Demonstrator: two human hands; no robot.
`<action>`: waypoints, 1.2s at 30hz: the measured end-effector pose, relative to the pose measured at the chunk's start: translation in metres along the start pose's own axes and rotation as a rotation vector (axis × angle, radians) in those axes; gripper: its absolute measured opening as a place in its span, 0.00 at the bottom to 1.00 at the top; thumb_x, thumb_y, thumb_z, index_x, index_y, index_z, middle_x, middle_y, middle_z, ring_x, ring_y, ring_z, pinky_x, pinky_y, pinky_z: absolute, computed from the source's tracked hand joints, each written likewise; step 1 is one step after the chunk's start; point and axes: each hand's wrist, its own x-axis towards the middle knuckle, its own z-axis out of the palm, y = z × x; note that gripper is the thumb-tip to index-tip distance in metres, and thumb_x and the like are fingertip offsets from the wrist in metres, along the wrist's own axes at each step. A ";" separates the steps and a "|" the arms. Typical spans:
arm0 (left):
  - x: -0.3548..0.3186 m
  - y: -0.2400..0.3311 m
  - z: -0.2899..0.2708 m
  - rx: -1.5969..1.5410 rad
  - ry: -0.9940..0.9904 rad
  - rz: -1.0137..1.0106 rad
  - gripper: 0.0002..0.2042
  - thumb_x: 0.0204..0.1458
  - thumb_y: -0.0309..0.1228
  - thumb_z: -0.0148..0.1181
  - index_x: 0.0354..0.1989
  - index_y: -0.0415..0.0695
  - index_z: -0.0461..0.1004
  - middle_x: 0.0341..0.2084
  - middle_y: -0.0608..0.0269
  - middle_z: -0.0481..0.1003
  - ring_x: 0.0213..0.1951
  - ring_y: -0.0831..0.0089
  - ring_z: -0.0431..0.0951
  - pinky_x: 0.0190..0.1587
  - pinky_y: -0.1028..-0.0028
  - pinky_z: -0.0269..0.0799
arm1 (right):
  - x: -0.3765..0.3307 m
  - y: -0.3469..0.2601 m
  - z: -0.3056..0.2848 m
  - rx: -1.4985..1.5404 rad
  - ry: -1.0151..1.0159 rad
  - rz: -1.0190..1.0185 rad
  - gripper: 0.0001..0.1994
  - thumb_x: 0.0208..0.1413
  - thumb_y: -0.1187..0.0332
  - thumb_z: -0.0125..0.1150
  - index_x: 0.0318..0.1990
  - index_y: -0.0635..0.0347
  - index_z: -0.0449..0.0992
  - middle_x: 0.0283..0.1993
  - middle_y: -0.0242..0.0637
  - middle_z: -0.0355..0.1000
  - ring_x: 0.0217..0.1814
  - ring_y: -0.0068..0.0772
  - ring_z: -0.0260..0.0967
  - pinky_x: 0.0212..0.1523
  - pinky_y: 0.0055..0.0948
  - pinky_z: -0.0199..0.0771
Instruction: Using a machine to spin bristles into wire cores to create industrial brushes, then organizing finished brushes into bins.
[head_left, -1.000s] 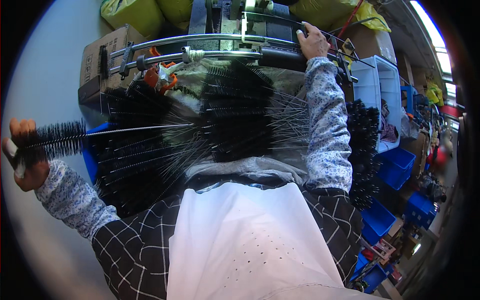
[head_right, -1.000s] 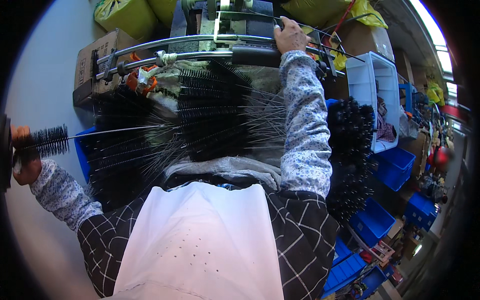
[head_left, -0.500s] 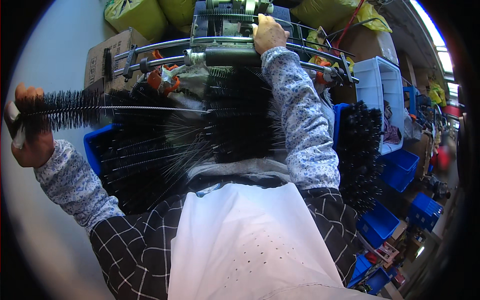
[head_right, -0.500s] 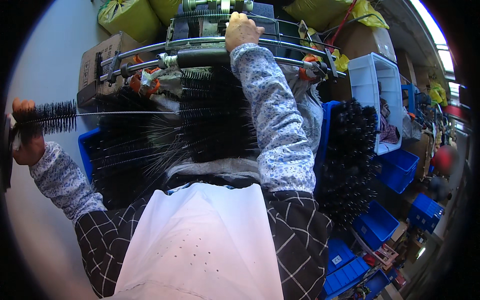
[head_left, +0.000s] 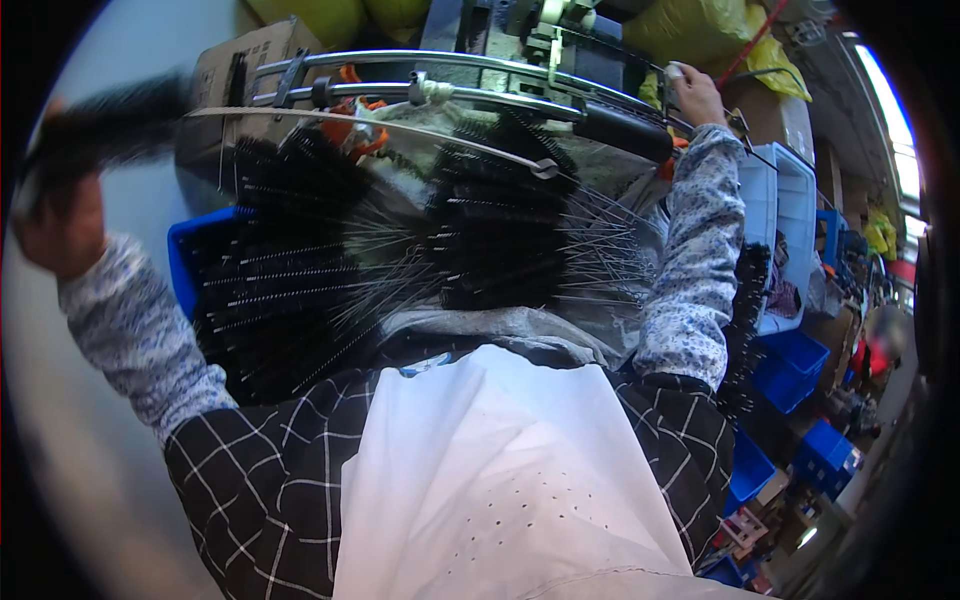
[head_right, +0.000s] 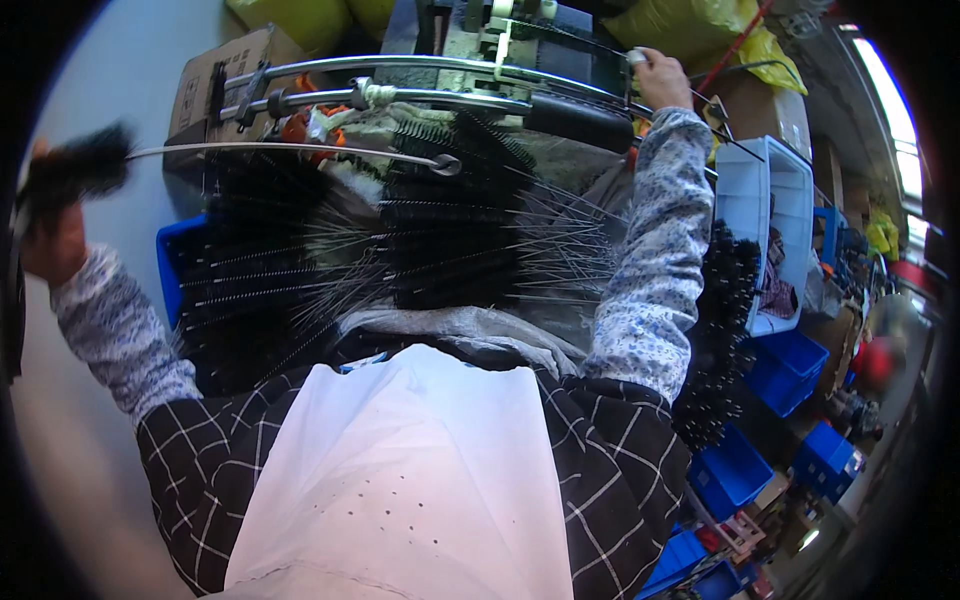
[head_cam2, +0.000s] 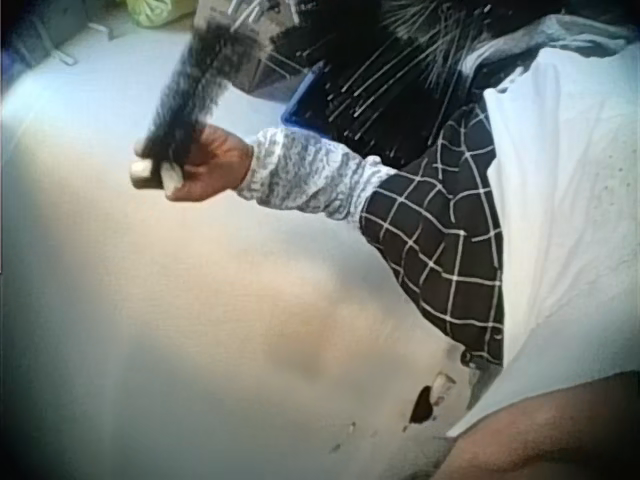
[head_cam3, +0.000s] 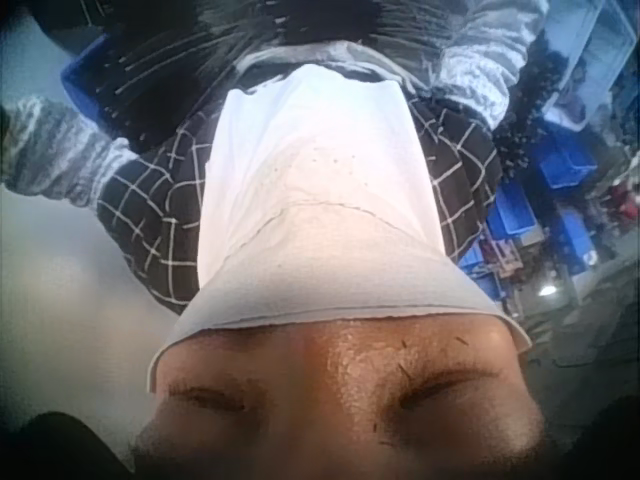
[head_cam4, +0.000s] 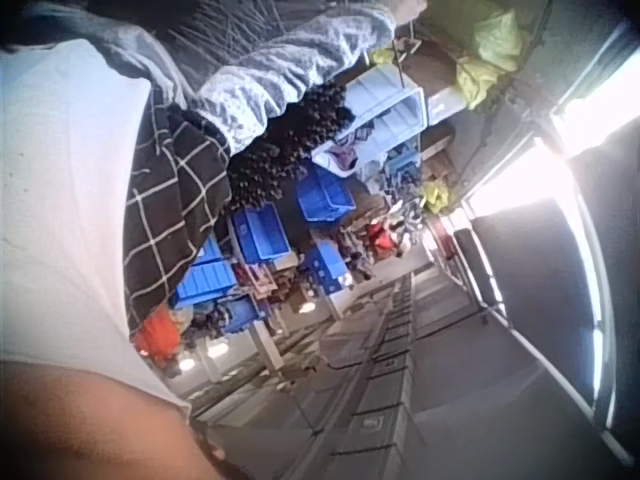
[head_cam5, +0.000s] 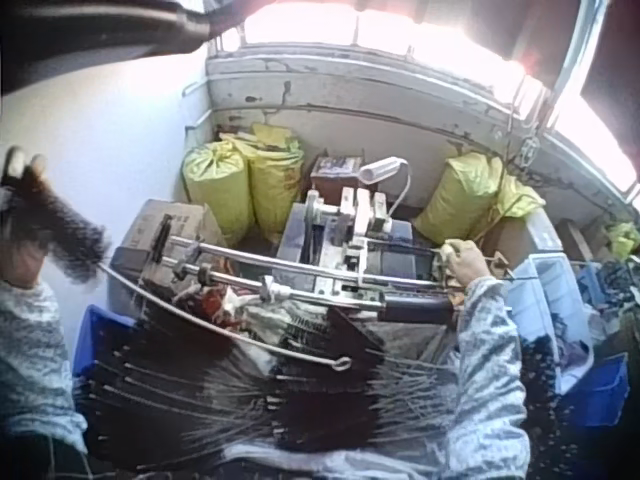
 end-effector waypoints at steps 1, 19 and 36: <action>0.003 -0.013 -0.009 -0.146 0.025 -0.018 0.20 0.52 0.24 0.36 0.54 0.30 0.46 0.53 0.40 0.50 0.56 0.56 0.50 0.60 0.63 0.38 | 0.002 -0.005 0.000 -0.139 0.010 0.001 0.15 0.48 0.56 0.47 0.43 0.48 0.70 0.41 0.43 0.67 0.43 0.42 0.64 0.45 0.31 0.62; 0.078 -0.195 0.050 0.919 0.102 -0.106 0.15 0.41 0.23 0.54 0.39 0.41 0.61 0.30 0.64 0.64 0.31 0.79 0.69 0.33 0.82 0.69 | -0.137 -0.186 -0.087 1.091 -0.867 -0.407 0.21 0.51 0.60 0.49 0.50 0.62 0.59 0.36 0.38 0.65 0.36 0.24 0.64 0.34 0.20 0.68; -0.048 -0.116 0.086 1.436 0.080 -1.192 0.19 0.34 0.23 0.57 0.38 0.43 0.62 0.33 0.55 0.64 0.34 0.58 0.69 0.38 0.69 0.65 | -0.044 -0.099 0.007 -0.284 0.049 -0.181 0.14 0.52 0.60 0.42 0.46 0.37 0.67 0.36 0.29 0.68 0.39 0.32 0.60 0.41 0.34 0.56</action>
